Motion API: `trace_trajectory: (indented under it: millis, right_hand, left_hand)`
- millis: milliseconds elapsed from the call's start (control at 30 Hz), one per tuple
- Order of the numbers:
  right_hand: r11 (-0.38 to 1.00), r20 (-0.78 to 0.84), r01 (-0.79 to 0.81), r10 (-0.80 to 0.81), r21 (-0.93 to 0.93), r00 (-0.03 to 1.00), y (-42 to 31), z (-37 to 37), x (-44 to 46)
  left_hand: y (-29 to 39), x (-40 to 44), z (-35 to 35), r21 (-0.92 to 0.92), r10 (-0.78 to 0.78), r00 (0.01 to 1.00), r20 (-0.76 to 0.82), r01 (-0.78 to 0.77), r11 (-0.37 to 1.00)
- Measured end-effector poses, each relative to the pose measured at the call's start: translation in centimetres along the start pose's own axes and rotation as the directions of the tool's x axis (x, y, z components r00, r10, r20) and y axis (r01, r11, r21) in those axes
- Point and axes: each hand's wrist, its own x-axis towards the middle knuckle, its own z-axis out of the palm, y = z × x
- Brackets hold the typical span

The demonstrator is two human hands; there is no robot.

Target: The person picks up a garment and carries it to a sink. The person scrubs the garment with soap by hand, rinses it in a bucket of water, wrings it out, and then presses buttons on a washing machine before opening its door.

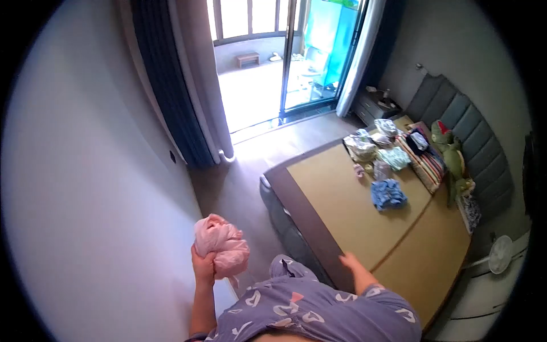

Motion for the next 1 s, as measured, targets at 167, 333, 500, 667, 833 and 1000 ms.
trace_trajectory:
  millis: [167, 333, 500, 667, 833, 1000]
  right_hand:
    - [0.755, 0.017, -0.526, 0.577, -0.392, 0.816, 11.5, -0.5, 0.7]
    - [0.797, 0.021, -0.527, 0.557, -0.293, 0.83, -3.3, -3.0, 13.8]
    - [0.972, -0.171, -0.21, 0.191, -0.103, 0.967, -30.4, -4.7, 37.8]
    - [0.817, -0.123, 0.576, -0.574, -0.014, 0.81, -68.3, -7.3, 51.7]
    - [0.689, -0.076, 0.724, -0.72, 0.04, 0.689, -89.1, -9.3, 55.8]
    - [0.849, 0.062, 0.529, -0.527, -0.008, 0.847, -82.7, -9.0, 63.2]
  left_hand:
    - [2.7, 17.2, 6.8, 0.085, -0.041, 0.993, 0.109, 0.032, 0.996]
    - [2.2, 32.5, 14.4, 0.017, -0.076, 0.981, 0.179, 0.074, 0.997]
    - [7.4, 45.1, 21.3, 0.144, -0.07, 0.963, 0.259, 0.033, 0.989]
    - [9.0, 60.4, 28.5, 0.139, -0.092, 0.95, 0.299, 0.052, 0.989]
    - [9.2, 78.4, 37.4, -0.032, -0.079, 0.87, 0.486, 0.108, 0.994]
    - [12.6, 90.0, 45.8, 0.137, -0.188, 0.796, 0.575, 0.132, 0.982]
